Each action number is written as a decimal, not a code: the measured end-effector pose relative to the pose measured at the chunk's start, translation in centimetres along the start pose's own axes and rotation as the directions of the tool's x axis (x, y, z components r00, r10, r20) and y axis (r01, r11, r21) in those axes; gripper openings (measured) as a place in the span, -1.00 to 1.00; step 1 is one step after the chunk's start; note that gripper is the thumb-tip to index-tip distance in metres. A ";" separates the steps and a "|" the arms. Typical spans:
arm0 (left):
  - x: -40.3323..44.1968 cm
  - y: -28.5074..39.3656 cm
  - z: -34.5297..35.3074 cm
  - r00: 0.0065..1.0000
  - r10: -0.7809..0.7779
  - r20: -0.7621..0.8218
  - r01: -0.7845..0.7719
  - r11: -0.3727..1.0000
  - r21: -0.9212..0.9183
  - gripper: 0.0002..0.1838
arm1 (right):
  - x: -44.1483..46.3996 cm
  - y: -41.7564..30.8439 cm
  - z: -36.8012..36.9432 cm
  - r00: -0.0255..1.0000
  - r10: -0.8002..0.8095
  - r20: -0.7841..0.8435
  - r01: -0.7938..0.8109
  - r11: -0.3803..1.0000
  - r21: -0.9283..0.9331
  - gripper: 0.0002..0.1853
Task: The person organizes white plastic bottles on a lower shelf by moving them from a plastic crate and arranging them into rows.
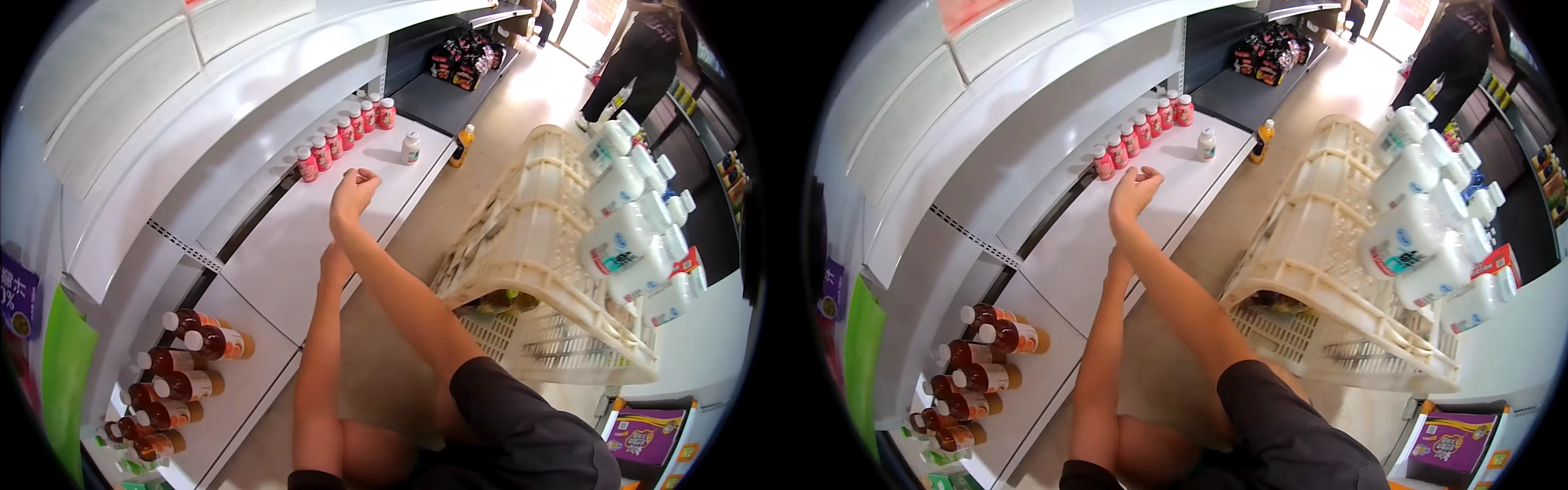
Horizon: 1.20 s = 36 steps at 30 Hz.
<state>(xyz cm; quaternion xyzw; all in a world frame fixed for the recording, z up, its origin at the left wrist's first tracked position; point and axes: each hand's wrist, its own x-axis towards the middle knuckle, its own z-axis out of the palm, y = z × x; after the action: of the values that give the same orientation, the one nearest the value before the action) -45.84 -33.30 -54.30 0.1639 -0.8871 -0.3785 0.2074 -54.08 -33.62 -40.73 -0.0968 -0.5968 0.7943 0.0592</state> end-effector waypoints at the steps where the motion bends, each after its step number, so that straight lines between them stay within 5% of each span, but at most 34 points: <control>1: -0.2 -0.2 -0.1 0.995 -0.075 0.058 0.070 0.994 0.083 -0.65 | 0.8 1.7 0.5 0.999 -0.012 -0.050 0.009 0.998 -0.063 -0.68; 4: -1.7 0.6 -0.4 0.956 -0.260 0.134 0.240 0.960 0.147 -0.66 | 3.3 5.6 1.2 0.991 0.002 -0.137 -0.042 0.956 -0.291 -0.61; 5: -2.1 0.7 -0.3 0.929 -0.339 0.151 0.325 0.939 0.110 -0.67 | 4.0 6.1 1.4 0.975 0.125 -0.183 -0.174 0.943 -0.283 -0.55; 8: -3.9 -4.1 3.3 0.979 -0.178 0.100 0.173 0.984 0.050 -0.70 | 8.1 8.3 4.0 0.838 0.438 -0.325 -0.529 0.799 -0.287 -0.32; 12: -4.9 -4.6 4.6 0.999 -0.031 -0.026 0.033 0.996 0.087 -0.67 | 12.8 8.3 5.1 0.961 0.229 -0.154 -0.275 0.844 -0.460 -0.19; 16: -5.7 -5.0 5.0 0.994 0.066 -0.084 -0.051 0.985 0.167 -0.65 | 20.0 9.4 5.4 0.978 0.109 -0.177 -0.200 0.718 -0.666 -0.10; 23: -5.4 -3.3 4.4 0.993 0.070 -0.099 -0.043 0.966 0.254 -0.63 | 27.6 9.2 2.5 0.957 -0.292 -0.003 0.114 0.384 -0.916 -0.43; 27: -5.3 -2.7 4.2 0.988 0.092 -0.123 -0.057 0.964 0.259 -0.64 | 30.4 11.9 0.0 0.960 -0.240 0.144 0.214 0.299 -0.930 -0.50; 29: -4.4 -2.7 4.3 0.988 0.099 -0.120 -0.063 0.960 0.272 -0.64 | 31.2 12.0 -0.8 0.903 -0.358 0.238 0.317 0.181 -0.931 -0.56; 34: -5.2 -2.8 4.1 0.989 0.092 -0.119 -0.063 0.973 0.222 -0.66 | 27.4 14.5 -0.9 0.874 -0.416 0.250 0.387 0.288 -0.876 -0.55; 36: -5.5 -3.3 4.4 0.992 0.075 -0.102 -0.051 0.974 0.220 -0.64 | 22.5 13.6 -0.6 0.945 -0.307 0.116 0.254 0.462 -0.850 -0.51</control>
<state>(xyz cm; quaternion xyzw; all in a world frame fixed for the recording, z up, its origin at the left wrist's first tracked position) -42.84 -30.32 -60.82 0.1777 -0.9150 -0.2632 0.2488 -75.57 -32.18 -55.79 -0.0353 -0.9152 0.3726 0.1496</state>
